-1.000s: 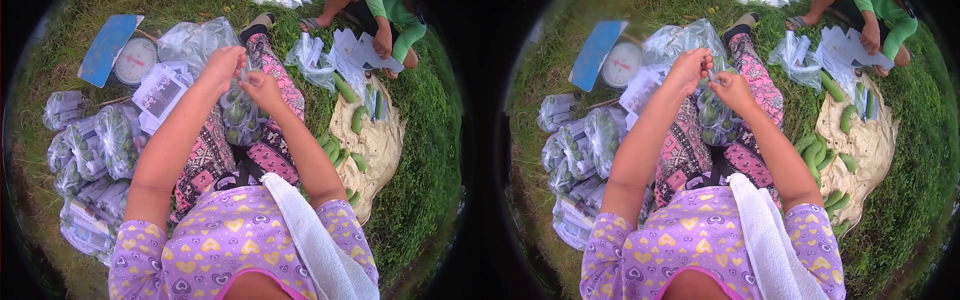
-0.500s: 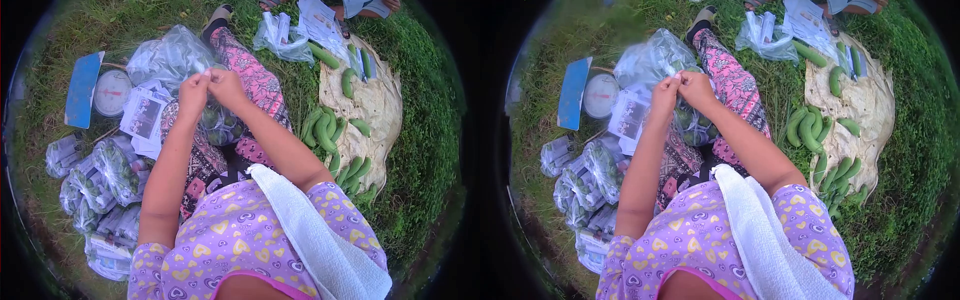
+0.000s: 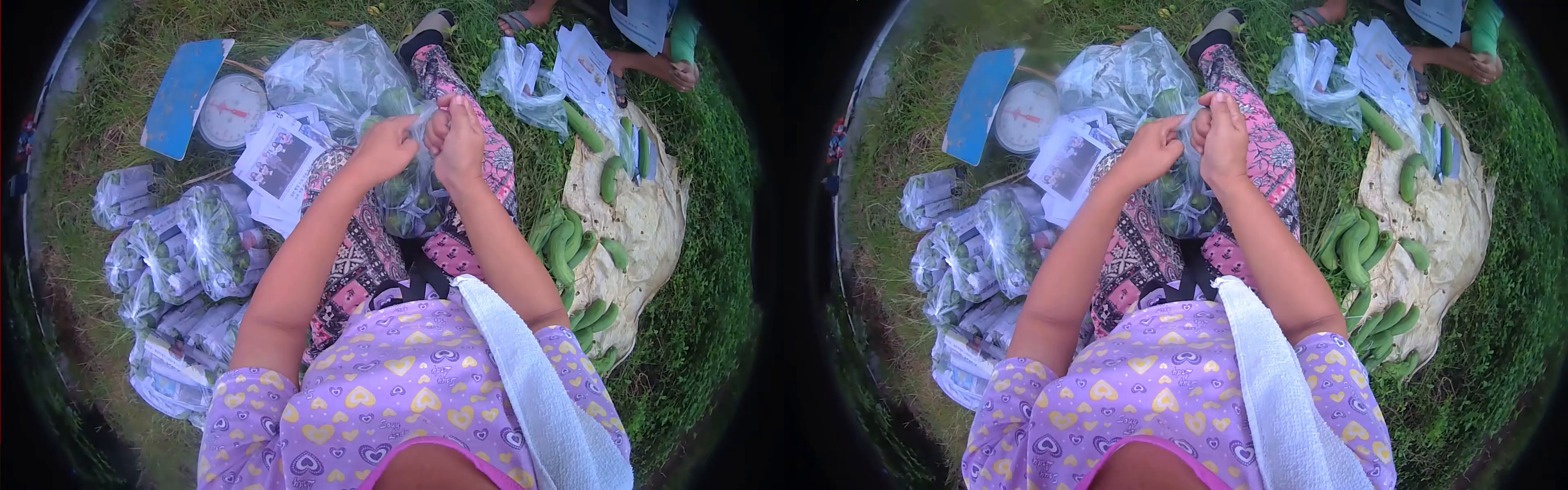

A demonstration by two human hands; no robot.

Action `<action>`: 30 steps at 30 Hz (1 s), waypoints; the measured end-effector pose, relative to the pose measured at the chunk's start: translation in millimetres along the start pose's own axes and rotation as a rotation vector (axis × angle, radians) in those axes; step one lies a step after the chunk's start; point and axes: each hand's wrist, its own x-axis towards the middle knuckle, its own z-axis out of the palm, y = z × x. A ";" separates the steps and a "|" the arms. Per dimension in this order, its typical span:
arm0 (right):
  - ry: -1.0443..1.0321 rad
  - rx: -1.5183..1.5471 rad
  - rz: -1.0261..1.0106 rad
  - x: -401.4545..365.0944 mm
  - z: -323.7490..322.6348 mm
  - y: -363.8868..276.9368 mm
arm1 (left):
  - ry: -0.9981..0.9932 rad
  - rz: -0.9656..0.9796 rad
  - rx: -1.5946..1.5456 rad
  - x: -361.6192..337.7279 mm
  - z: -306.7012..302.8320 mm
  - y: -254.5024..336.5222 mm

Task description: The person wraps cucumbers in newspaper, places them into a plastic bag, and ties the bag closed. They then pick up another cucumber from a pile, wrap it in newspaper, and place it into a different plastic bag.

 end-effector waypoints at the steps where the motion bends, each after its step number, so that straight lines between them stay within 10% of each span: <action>1: -0.050 -0.083 -0.036 0.1 3.8 3.5 | -0.040 0.091 0.067 -0.5 1.4 1.5; 3: -0.105 -0.262 -0.130 -1.3 12.2 12.6 | -0.157 0.030 0.129 -0.2 -4.3 10.0; 5: -0.109 -0.652 -0.703 4.0 22.2 21.0 | -0.253 -0.074 0.152 -2.2 -7.6 24.6; 12: -0.244 -0.798 -0.546 -13.8 22.9 -5.0 | 0.011 0.195 -0.004 -5.6 11.0 4.7; 15: -0.312 -0.944 -0.846 -3.7 -0.6 -19.4 | -0.062 0.098 -0.053 -0.1 10.5 -18.9; 17: -0.175 -1.627 -1.253 11.4 -27.0 -11.9 | -0.072 -0.018 -0.002 3.4 7.9 -42.5; 20: -0.348 -1.436 -0.731 -5.9 -32.0 -25.7 | -0.059 -0.048 -0.017 -0.1 6.3 -10.0; 30: -0.254 -1.448 -0.755 9.6 -18.4 -31.6 | -0.057 -0.237 -0.351 3.2 -0.4 -25.4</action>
